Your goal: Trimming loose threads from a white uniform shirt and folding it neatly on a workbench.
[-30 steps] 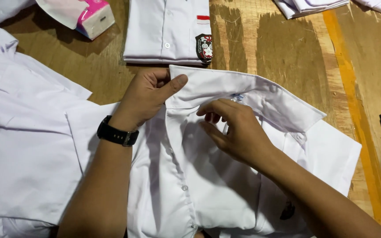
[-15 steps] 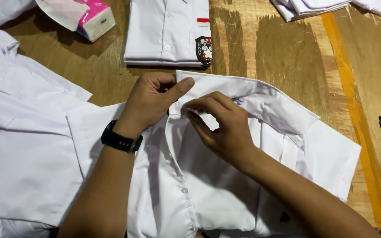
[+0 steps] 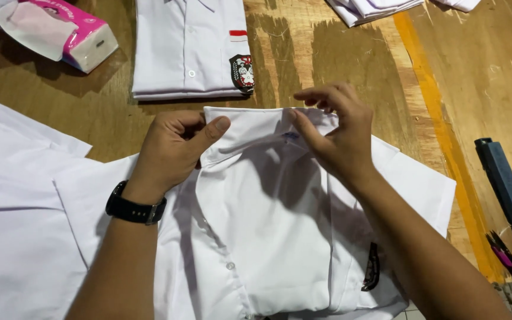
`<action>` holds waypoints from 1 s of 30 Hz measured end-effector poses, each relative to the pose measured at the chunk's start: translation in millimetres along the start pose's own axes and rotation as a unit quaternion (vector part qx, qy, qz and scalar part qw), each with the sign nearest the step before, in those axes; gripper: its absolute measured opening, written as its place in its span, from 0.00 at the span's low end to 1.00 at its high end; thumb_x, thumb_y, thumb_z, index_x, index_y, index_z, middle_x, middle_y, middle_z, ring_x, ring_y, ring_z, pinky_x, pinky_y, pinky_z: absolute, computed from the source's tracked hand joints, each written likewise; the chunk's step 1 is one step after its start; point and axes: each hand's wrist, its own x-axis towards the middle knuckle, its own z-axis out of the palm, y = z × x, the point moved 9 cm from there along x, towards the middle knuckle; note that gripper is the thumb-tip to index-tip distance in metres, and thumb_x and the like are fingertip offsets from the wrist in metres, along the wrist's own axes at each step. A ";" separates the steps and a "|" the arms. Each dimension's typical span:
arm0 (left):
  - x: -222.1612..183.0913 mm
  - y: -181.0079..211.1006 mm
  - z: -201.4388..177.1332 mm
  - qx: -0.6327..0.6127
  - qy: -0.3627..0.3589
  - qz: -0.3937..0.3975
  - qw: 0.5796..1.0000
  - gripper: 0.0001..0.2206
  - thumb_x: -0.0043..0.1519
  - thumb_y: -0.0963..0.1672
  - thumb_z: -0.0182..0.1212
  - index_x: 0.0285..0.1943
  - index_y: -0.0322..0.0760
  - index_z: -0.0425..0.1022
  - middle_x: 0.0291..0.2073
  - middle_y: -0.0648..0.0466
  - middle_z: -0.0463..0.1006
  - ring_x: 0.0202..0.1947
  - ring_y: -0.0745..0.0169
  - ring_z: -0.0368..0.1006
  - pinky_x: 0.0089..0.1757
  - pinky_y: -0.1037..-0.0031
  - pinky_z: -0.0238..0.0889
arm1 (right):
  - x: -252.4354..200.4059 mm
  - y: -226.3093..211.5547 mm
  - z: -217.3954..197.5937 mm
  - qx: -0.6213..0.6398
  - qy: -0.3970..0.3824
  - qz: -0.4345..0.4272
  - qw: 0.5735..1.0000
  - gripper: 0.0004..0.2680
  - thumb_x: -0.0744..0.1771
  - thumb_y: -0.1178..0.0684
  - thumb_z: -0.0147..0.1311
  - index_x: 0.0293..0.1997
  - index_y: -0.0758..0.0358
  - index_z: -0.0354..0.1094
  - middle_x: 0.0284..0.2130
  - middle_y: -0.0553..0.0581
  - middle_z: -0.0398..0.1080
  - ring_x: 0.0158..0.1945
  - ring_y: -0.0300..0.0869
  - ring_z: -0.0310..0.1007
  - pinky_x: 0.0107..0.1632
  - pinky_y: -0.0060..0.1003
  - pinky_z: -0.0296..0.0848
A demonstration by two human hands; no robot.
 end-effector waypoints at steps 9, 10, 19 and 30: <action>-0.9 -3.9 -1.5 -0.006 -0.007 -0.004 1.000 0.19 0.68 0.45 0.65 0.21 0.39 0.73 0.09 0.59 0.66 0.13 0.76 0.65 0.22 0.87 0.58 | 23.0 -13.0 40.9 0.109 -0.100 -0.034 0.988 0.04 0.68 0.50 0.63 0.37 0.56 0.76 0.31 0.54 0.75 0.40 0.50 0.75 0.48 0.41 0.68; -0.1 -4.0 -1.1 -0.005 -0.007 -0.004 1.000 0.19 0.68 0.45 0.65 0.21 0.39 0.73 0.09 0.59 0.66 0.13 0.76 0.65 0.22 0.87 0.58 | 22.5 -12.1 41.3 0.110 -0.100 -0.034 0.988 0.04 0.68 0.50 0.63 0.37 0.56 0.76 0.31 0.54 0.75 0.40 0.50 0.75 0.48 0.41 0.68; -0.5 -9.9 0.4 -0.006 -0.012 -0.011 1.000 0.17 0.68 0.45 0.66 0.23 0.37 0.75 0.09 0.57 0.67 0.13 0.76 0.65 0.22 0.87 0.58 | 15.2 53.1 30.2 0.149 -0.064 0.108 0.981 0.07 0.72 0.49 0.50 0.43 0.59 0.70 0.34 0.54 0.72 0.43 0.41 0.70 0.49 0.38 0.62; -7.7 26.6 6.2 0.067 -0.013 -0.019 0.997 0.25 0.66 0.49 0.63 0.20 0.46 0.51 0.20 0.68 0.49 0.24 0.77 0.44 0.28 0.78 0.38 | -0.7 159.2 -118.6 -0.092 0.179 0.252 0.947 0.13 0.65 0.66 0.64 0.50 0.57 0.67 0.35 0.50 0.73 0.36 0.32 0.74 0.39 0.26 0.77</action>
